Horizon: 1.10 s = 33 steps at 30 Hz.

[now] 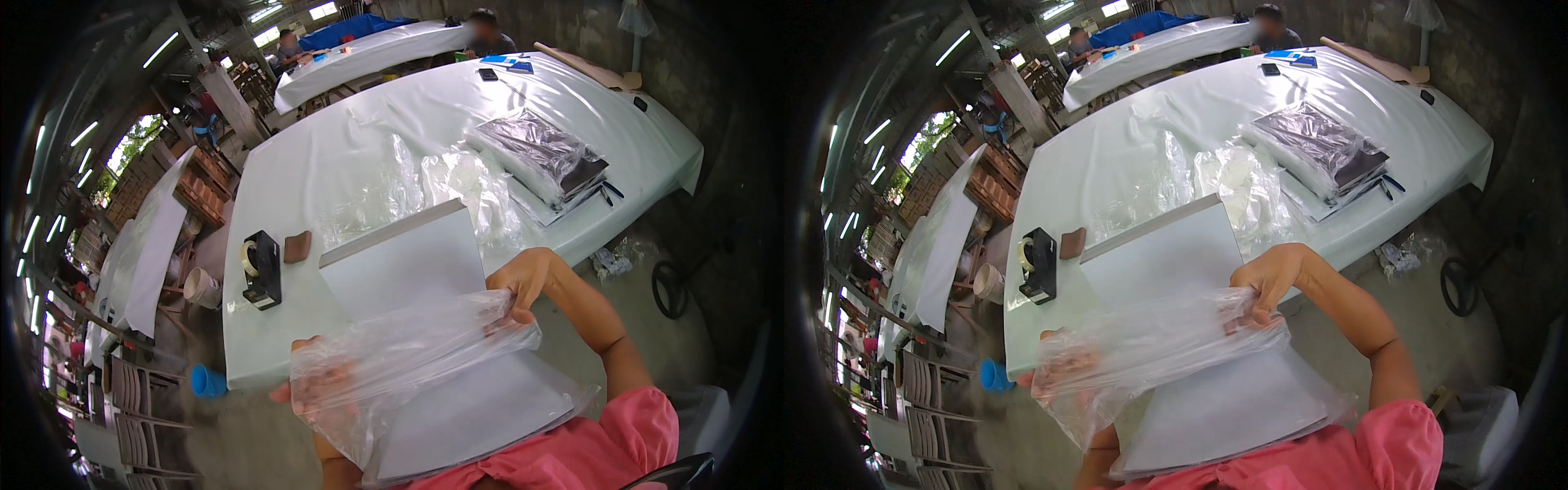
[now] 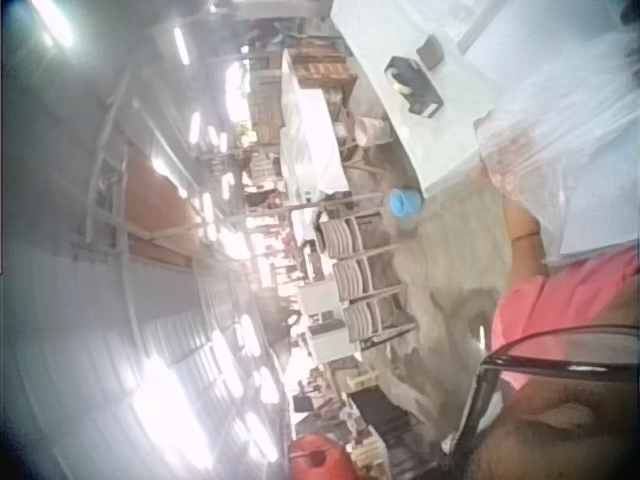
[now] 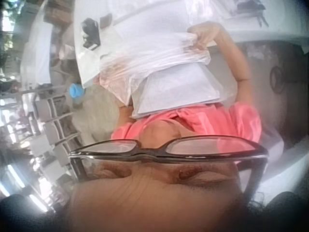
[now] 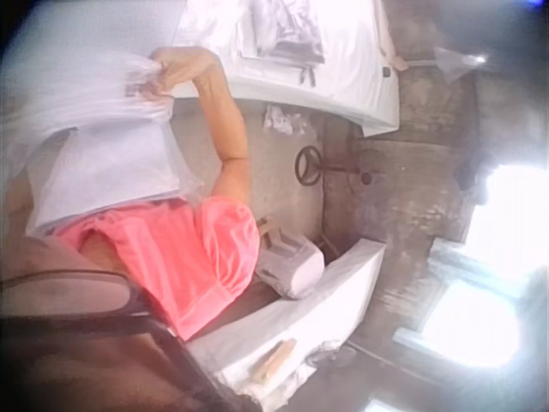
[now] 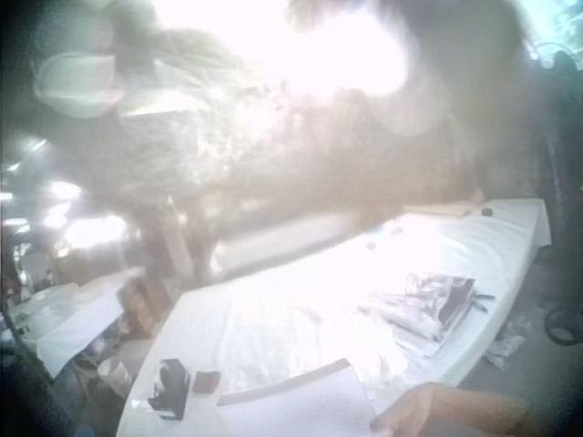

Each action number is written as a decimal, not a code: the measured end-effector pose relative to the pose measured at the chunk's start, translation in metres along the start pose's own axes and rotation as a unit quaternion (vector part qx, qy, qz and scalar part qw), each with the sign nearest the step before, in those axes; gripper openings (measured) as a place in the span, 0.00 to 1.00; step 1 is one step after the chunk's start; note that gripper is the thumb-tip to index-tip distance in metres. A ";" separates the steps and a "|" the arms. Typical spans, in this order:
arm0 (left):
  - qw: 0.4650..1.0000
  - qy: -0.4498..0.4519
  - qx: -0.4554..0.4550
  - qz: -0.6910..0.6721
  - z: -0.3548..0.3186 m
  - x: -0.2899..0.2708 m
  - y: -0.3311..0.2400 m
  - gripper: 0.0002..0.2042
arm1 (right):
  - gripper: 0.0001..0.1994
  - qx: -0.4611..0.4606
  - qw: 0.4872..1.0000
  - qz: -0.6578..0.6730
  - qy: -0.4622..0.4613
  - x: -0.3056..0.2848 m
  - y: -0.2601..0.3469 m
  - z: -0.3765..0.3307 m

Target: The person wraps a large flat black object in a clear plastic sheet by folding the sheet over the item and tucking it in by hand.

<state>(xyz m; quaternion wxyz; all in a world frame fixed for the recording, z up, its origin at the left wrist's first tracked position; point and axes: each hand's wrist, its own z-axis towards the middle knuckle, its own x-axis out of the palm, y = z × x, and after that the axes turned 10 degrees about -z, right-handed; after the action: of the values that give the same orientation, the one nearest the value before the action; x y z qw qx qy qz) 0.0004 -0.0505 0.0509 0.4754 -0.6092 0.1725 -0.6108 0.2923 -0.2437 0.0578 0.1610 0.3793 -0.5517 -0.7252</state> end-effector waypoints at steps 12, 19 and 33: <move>0.915 -0.171 0.016 0.365 0.016 -0.057 0.018 0.08 | 0.19 0.221 0.739 -0.138 -0.621 0.013 0.001 -0.002; 0.766 -0.251 0.199 0.558 0.021 -0.033 0.032 0.14 | 0.42 0.315 0.609 -0.416 -0.598 0.029 -0.008 0.019; 0.954 -0.137 -0.014 0.265 0.016 -0.087 -0.024 0.09 | 0.06 0.299 0.786 0.033 -0.540 0.052 0.061 0.009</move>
<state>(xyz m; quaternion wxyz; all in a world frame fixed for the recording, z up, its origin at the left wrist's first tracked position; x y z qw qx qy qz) -0.0111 0.0363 0.0227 0.6308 -0.6257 0.2696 -0.3714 0.2400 -0.2925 0.0956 -0.2604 -0.0633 -0.7504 -0.6042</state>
